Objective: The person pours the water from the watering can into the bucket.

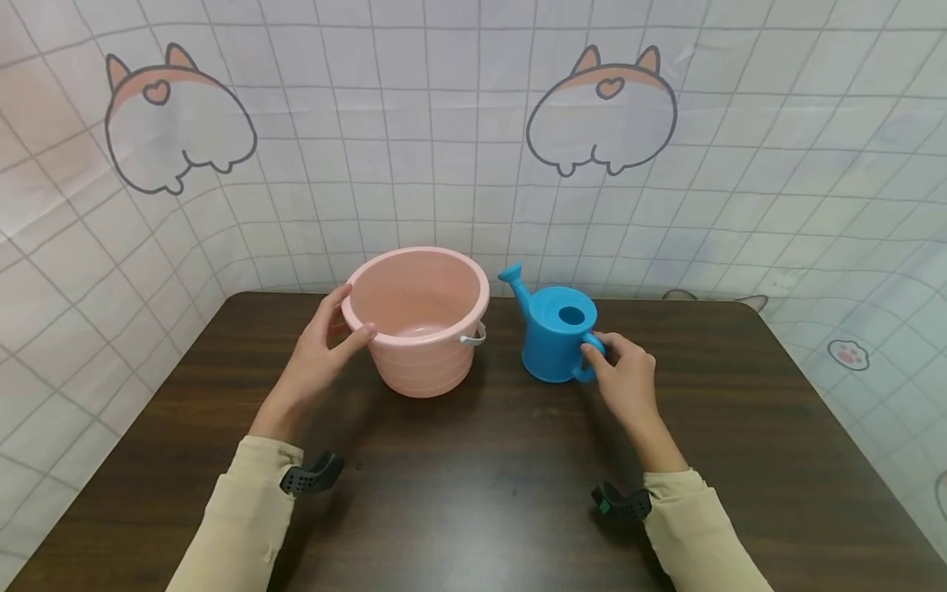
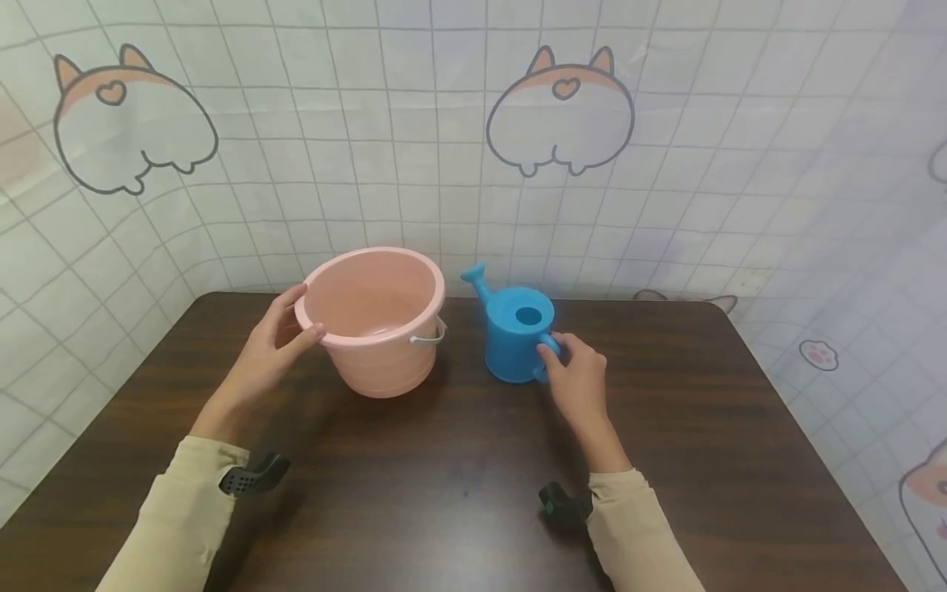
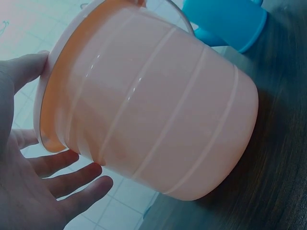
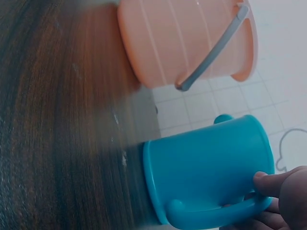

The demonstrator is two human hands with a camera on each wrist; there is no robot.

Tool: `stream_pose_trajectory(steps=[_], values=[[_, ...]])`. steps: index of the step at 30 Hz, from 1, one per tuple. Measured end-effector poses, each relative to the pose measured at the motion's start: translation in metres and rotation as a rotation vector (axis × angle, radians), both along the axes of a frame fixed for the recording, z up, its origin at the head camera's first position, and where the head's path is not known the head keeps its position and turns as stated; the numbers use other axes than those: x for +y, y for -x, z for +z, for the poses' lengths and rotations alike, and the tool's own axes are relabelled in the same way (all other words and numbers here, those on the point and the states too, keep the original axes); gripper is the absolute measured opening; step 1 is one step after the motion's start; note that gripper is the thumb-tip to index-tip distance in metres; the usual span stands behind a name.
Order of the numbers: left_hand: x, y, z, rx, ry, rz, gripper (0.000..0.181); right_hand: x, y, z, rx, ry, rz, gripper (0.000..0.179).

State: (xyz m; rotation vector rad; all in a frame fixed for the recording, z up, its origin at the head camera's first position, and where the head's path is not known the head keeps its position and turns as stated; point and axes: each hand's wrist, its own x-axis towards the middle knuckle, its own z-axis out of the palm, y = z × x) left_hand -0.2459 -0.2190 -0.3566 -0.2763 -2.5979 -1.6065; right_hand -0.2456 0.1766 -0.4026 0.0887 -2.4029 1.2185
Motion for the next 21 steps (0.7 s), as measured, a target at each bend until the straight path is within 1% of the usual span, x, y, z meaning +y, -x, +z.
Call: stream_pose_trajectory(steps=[4, 11, 18, 21], values=[[0.0001, 0.0004, 0.0004, 0.004, -0.007, 0.012, 0.073, 0.0006, 0.0010, 0.0017, 0.005, 0.003, -0.013, 0.028], [-0.0001, 0.0007, -0.0011, 0.010, -0.022, 0.009, 0.073, 0.0018, 0.0031, -0.0001, -0.003, 0.010, -0.032, 0.026], [-0.0005, 0.0015, -0.0015, 0.007, -0.035, -0.001, 0.074, 0.0034, 0.0055, -0.0021, -0.003, 0.011, -0.077, 0.027], [-0.0002, 0.0016, -0.0017, 0.008, -0.035, 0.004, 0.073, 0.0043, 0.0073, -0.0030, -0.007, 0.003, -0.083, 0.028]])
